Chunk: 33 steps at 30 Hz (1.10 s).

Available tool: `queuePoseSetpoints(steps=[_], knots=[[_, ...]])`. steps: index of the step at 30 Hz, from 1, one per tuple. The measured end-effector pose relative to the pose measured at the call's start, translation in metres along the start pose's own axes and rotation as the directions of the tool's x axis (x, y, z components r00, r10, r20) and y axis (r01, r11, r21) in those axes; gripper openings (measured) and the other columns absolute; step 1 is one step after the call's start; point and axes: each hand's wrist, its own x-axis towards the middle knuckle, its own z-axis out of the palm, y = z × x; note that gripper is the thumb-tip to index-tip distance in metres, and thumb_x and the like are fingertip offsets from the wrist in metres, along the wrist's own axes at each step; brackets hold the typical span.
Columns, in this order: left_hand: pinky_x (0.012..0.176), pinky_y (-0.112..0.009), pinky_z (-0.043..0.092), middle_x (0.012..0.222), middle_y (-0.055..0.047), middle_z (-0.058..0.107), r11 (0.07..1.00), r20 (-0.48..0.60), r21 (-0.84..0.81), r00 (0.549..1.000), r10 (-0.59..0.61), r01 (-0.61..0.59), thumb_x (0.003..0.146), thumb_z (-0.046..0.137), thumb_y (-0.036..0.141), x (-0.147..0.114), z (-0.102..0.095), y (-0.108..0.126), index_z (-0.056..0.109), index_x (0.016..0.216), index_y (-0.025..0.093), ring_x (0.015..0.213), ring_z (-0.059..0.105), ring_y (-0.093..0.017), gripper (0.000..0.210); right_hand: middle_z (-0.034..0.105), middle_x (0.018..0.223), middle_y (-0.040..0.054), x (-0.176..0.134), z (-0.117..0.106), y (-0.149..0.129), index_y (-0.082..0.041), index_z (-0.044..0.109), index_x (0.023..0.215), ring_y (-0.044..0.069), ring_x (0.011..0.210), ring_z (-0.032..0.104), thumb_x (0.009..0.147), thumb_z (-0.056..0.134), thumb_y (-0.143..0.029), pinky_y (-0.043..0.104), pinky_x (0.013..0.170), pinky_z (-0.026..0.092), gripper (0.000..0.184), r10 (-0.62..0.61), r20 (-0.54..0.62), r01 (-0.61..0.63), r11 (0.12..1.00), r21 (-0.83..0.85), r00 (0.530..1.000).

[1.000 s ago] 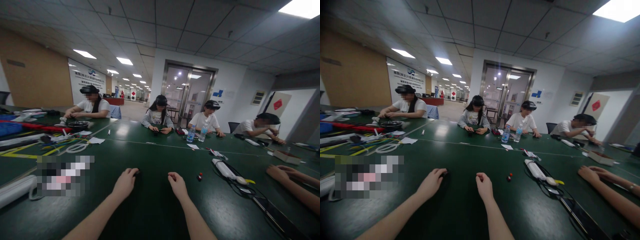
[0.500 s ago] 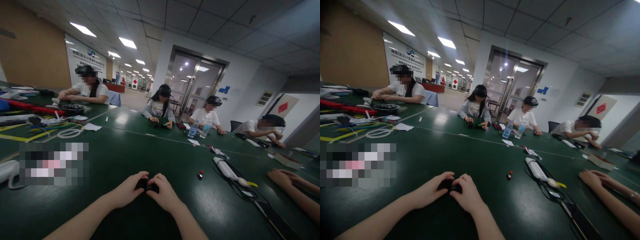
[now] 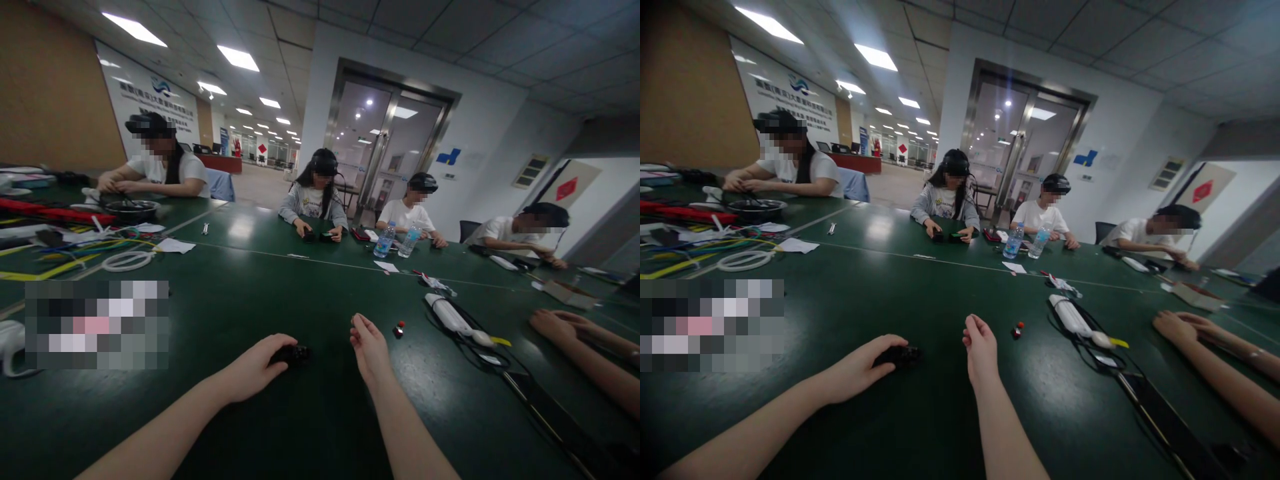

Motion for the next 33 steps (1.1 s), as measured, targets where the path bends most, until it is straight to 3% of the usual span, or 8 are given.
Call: queuePoseSetpoints(steps=[5,10,21,25,33], knots=[[0.096,-0.036,0.034,0.123,0.001,0.048,1.0,-0.027,-0.013,0.999,-0.016,0.016,0.078,0.048,0.031,0.001,0.0,-0.002,0.045,0.118,0.03,0.113,0.044,-0.019,0.04,0.062,0.08,-0.0005,-0.001,0.002,0.002,-0.019,0.06,0.082,0.007,0.061,0.056,0.064,0.069,-0.035,0.017,0.052,0.047,0.026,0.075,0.032,-0.077,0.993,0.09,0.997],[0.095,-0.037,0.034,0.122,-0.001,0.049,0.999,-0.05,-0.014,0.998,-0.046,0.045,0.078,0.049,0.033,0.001,0.001,-0.005,0.045,0.119,0.028,0.112,0.045,-0.02,0.042,0.065,0.085,0.0018,-0.007,0.005,-0.003,-0.019,0.058,0.09,0.009,0.066,0.06,0.067,0.068,-0.025,0.018,0.056,0.051,0.026,0.122,0.105,-0.137,0.98,0.142,0.987],[0.093,-0.035,0.035,0.119,-0.002,0.051,1.0,-0.058,-0.029,0.998,-0.007,0.005,0.076,0.049,0.027,0.001,0.003,-0.003,0.044,0.116,0.027,0.108,0.047,-0.019,0.041,0.065,0.08,0.0049,-0.005,0.005,-0.004,-0.013,0.055,0.091,0.011,0.075,0.064,0.074,0.055,-0.005,0.021,0.072,0.054,0.019,0.196,0.086,-0.211,0.952,0.222,0.977],[0.094,-0.034,0.035,0.12,-0.001,0.05,0.999,-0.055,-0.03,0.998,-0.023,0.022,0.077,0.049,0.029,0.001,0.002,-0.003,0.043,0.117,0.028,0.109,0.047,-0.018,0.041,0.065,0.082,0.005,-0.004,0.004,-0.002,-0.014,0.055,0.091,0.012,0.079,0.064,0.076,0.054,-0.007,0.024,0.074,0.054,0.017,0.195,0.094,-0.211,0.954,0.211,0.976],[0.093,-0.035,0.037,0.119,-0.001,0.05,1.0,-0.068,-0.016,0.998,-0.017,0.016,0.076,0.05,0.03,0.0,0.002,-0.002,0.044,0.117,0.028,0.108,0.047,-0.019,0.041,0.065,0.093,0.0046,-0.005,0.004,-0.001,-0.017,0.059,0.088,0.014,0.082,0.062,0.069,0.066,-0.027,0.023,0.067,0.054,0.022,0.197,0.096,-0.209,0.967,0.142,0.976]])
